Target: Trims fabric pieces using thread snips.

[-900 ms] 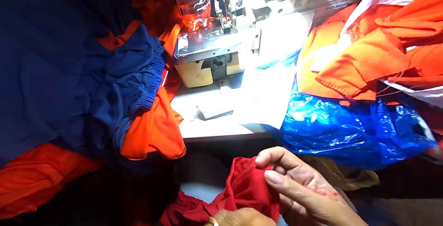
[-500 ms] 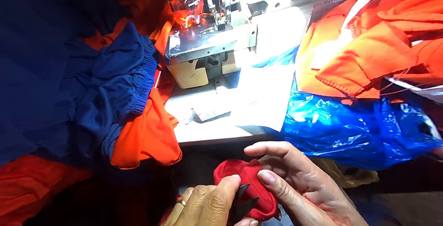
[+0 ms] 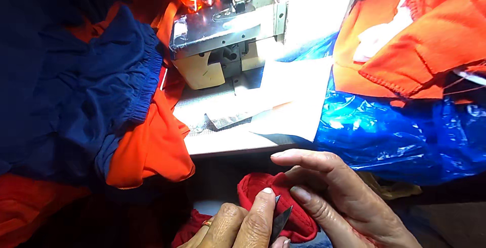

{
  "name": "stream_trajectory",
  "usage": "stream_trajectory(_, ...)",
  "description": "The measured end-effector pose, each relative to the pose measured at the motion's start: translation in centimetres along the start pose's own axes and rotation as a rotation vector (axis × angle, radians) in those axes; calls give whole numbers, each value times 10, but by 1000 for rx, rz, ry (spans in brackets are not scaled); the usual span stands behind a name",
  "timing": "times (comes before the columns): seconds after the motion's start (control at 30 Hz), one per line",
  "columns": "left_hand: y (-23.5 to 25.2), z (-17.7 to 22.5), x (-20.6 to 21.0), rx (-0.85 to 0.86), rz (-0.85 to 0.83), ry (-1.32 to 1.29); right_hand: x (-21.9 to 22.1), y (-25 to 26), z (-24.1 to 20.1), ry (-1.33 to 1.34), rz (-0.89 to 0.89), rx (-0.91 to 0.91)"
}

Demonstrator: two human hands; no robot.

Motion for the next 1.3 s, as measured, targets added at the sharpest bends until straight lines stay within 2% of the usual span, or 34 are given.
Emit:
stream_trajectory(0.77,4,4,-7,18,-74,-49,-4,-2,-2,3,-38,-52)
stream_trajectory(0.87,4,6,-4,18,-29,-67,-5,-1,-2,26,-10,-18)
stream_trajectory(1.1,5,-1,10,10,169,-321,0,1,0,344,110,176)
stream_trajectory(1.3,28,-14,15,33,251,-590,-5,21,-4,444,242,158)
Point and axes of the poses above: each hand's wrist, its own y-axis towards the middle knuckle, its own x-axis out of the palm, z = x × y, the point moved 4 cm from there along y, towards the middle knuckle, and after that the axes turned 2 degrees about -z, right-handed, at the moved point
